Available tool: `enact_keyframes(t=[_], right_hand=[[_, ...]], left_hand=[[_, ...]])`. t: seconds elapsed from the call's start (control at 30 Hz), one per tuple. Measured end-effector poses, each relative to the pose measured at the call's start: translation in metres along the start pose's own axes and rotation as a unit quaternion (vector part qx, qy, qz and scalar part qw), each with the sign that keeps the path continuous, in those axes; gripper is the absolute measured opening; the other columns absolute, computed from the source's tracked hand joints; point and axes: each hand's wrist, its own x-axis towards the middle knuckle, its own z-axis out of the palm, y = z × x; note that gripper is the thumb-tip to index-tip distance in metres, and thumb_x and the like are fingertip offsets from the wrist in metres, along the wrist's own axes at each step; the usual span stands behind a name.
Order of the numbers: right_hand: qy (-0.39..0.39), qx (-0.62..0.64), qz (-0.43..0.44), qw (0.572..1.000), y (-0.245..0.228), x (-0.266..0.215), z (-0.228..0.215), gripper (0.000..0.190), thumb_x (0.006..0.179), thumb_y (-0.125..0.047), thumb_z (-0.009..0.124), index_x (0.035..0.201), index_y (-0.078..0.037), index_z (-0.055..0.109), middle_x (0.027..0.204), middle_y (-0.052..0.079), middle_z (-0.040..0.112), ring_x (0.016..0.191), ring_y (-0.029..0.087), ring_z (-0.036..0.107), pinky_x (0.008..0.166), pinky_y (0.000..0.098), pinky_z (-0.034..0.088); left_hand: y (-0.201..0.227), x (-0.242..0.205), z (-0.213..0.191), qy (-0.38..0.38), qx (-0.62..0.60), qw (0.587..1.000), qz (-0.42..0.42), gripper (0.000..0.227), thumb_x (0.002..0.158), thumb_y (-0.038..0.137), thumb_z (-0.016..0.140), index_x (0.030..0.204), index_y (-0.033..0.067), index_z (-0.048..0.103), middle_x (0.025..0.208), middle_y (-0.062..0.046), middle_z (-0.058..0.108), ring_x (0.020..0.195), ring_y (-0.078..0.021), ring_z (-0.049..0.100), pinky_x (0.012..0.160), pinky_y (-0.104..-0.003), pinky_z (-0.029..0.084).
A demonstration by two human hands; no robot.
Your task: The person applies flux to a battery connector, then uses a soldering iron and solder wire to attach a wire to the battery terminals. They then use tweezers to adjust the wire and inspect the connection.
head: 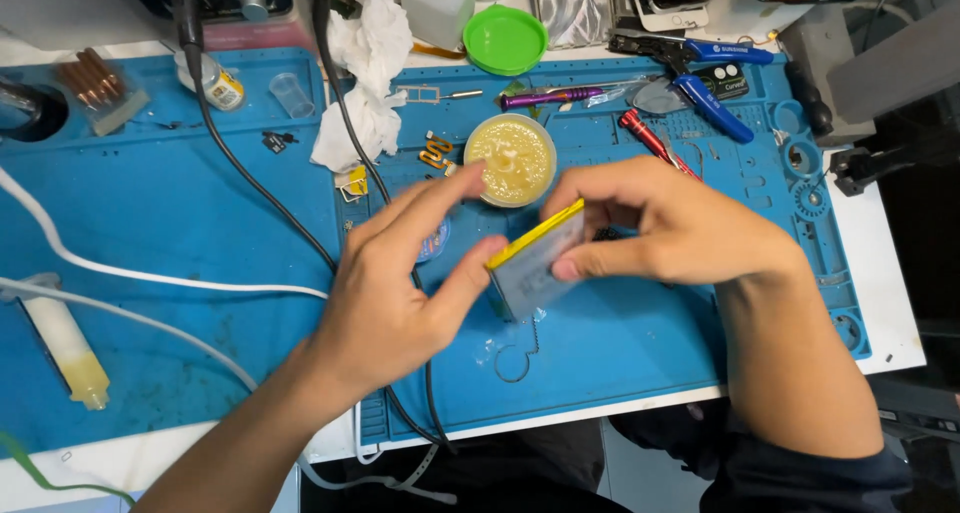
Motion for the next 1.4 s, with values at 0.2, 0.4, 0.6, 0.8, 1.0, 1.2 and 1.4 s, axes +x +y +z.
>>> enact_keyframes(t=[0.2,0.4,0.6,0.8,1.0,1.2,1.4], right_hand=[[0.032,0.041,-0.044,0.998,-0.009,0.0,0.017,0.026,0.085,-0.014,0.075,0.106,0.001,0.074,0.089,0.005,0.076,0.076,0.01,0.065,0.065,0.0237,0.058],[0.12,0.063,0.036,0.99,0.001,0.004,0.025,0.016,0.089,-0.016,0.074,0.09,0.0,0.076,0.066,-0.003,0.056,0.062,0.006,0.047,0.053,0.0214,0.038],[0.033,-0.133,0.097,0.986,0.002,-0.008,-0.024,0.028,0.093,-0.025,0.061,0.089,-0.005,0.08,0.077,0.005,0.083,0.066,0.01,0.079,0.062,0.0228,0.066],[-0.041,-0.381,0.419,0.823,0.002,0.004,-0.021,0.029,0.073,-0.039,0.088,0.089,-0.019,0.073,0.079,0.001,0.074,0.09,0.021,0.062,0.07,0.0385,0.043],[-0.053,-0.402,0.373,0.834,0.004,0.003,-0.022,0.009,0.081,-0.024,0.072,0.089,-0.02,0.074,0.079,-0.004,0.077,0.079,0.018,0.067,0.07,0.0361,0.045],[-0.026,-0.272,0.271,0.923,0.012,-0.008,-0.034,0.014,0.08,-0.012,0.074,0.07,-0.012,0.064,0.058,-0.001,0.065,0.057,0.011,0.055,0.058,0.0261,0.044],[0.063,0.073,0.029,0.995,0.013,-0.018,-0.031,0.014,0.09,0.001,0.065,0.102,-0.003,0.059,0.08,0.017,0.079,0.079,0.022,0.082,0.072,0.0264,0.066]], left_hand=[[0.003,0.002,0.0,-0.154,-0.388,0.897,-0.143,0.05,0.09,0.034,0.06,0.119,-0.0065,0.066,0.108,-0.016,0.073,0.093,-0.0256,0.069,0.074,-0.033,0.061],[-0.01,0.0,0.008,-0.067,-0.315,0.926,-0.198,0.034,0.088,0.018,0.069,0.114,-0.0033,0.07,0.11,-0.018,0.078,0.095,-0.0237,0.079,0.081,-0.031,0.068],[-0.022,-0.004,0.012,-0.048,-0.283,0.907,-0.309,0.032,0.095,0.024,0.061,0.077,-0.0012,0.071,0.064,-0.013,0.072,0.046,-0.0185,0.062,0.035,-0.028,0.049],[0.002,-0.002,0.019,-0.179,-0.041,0.898,-0.4,0.043,0.097,0.04,0.055,0.069,0.0082,0.065,0.072,-0.007,0.081,0.054,-0.015,0.068,0.051,-0.03,0.051],[-0.012,-0.008,0.032,-0.159,-0.251,0.879,-0.374,0.04,0.091,0.028,0.057,0.122,0.0077,0.071,0.118,-0.008,0.081,0.107,-0.0185,0.079,0.088,-0.032,0.066],[0.006,0.007,0.023,-0.099,-0.31,0.794,-0.514,0.046,0.078,0.01,0.072,0.124,0.0032,0.069,0.114,-0.017,0.082,0.098,-0.0279,0.081,0.08,-0.037,0.066],[0.013,0.009,0.016,-0.027,-0.417,0.745,-0.52,0.049,0.067,-0.006,0.076,0.116,-0.0042,0.07,0.11,-0.023,0.08,0.093,-0.0338,0.077,0.074,-0.045,0.065]])
